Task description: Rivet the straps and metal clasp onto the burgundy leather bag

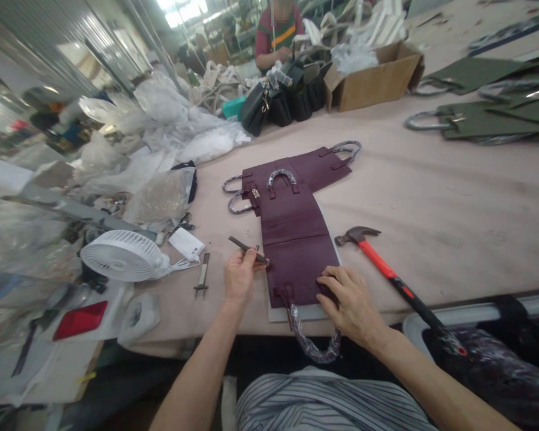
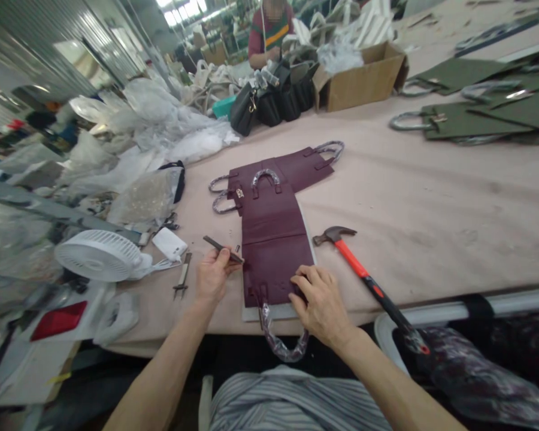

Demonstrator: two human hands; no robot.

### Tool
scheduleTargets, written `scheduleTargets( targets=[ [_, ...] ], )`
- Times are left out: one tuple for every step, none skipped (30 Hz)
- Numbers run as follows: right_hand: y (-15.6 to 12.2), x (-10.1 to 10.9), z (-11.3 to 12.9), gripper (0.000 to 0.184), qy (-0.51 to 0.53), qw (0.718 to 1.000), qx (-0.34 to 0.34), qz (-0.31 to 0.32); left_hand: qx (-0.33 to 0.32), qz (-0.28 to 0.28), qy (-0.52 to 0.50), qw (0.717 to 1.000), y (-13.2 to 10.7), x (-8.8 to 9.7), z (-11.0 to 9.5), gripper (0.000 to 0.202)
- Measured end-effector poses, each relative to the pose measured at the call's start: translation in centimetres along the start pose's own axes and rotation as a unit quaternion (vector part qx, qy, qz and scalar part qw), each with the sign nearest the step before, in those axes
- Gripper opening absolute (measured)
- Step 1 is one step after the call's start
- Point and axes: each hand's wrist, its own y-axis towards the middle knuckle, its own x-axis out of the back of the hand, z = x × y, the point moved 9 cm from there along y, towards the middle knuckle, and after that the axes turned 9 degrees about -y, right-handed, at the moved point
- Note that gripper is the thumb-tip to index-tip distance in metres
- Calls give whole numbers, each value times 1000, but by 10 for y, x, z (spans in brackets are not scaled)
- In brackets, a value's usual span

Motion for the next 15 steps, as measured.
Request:
scheduleTargets(
  targets=[
    [0, 1, -2, 20, 7, 1000, -1, -7, -21, 5, 120, 993, 10, 13, -10, 27],
    [-1, 2, -3, 20, 12, 1000, -2, -14, -44, 7, 249, 967, 18, 24, -18, 24],
    [-1, 2, -4, 19, 16, 1000, -3, -20, -51, 12, 367, 929, 25, 34, -23, 24],
    [-1, 2, -4, 19, 17, 1000, -3, -25, -51, 17, 470, 881, 29, 42, -24, 24],
    [-2, 2, -4, 19, 16, 999, -2, -29, -41, 21, 549, 835, 31, 49, -22, 25],
    [-2, 1, -4, 19, 16, 999, -1, -32, -30, 24, 606, 794, 31, 53, -20, 26],
    [-2, 1, -4, 20, 15, 999, 0, -34, -26, 26, 644, 764, 30, 55, -18, 27],
    [-3, 0, -4, 20, 14, 999, 1, -36, -33, 27, 667, 744, 28, 53, -18, 28],
    [-3, 0, -5, 20, 13, 999, 3, -40, -48, 26, 677, 734, 25, 48, -19, 28],
    [-3, -1, -5, 19, 12, 999, 5, -44, -68, 27, 677, 732, 22, 42, -21, 28],
    [-4, -1, -6, 19, 11, 999, 8, -48, -88, 29, 670, 736, 20, 34, -23, 27],
    [-4, -1, -7, 19, 9, 999, 10, -53, -106, 30, 660, 743, 19, 26, -26, 27],
    [-4, -1, -8, 19, 6, 998, 13, -57, -117, 34, 646, 754, 19, 18, -27, 25],
    [-3, -1, -8, 19, 3, 998, 15, -61, -120, 43, 629, 767, 22, 11, -27, 23],
    [-3, -1, -9, 19, 2, 998, 17, -63, -110, 57, 612, 781, 26, 5, -24, 21]
  ],
)
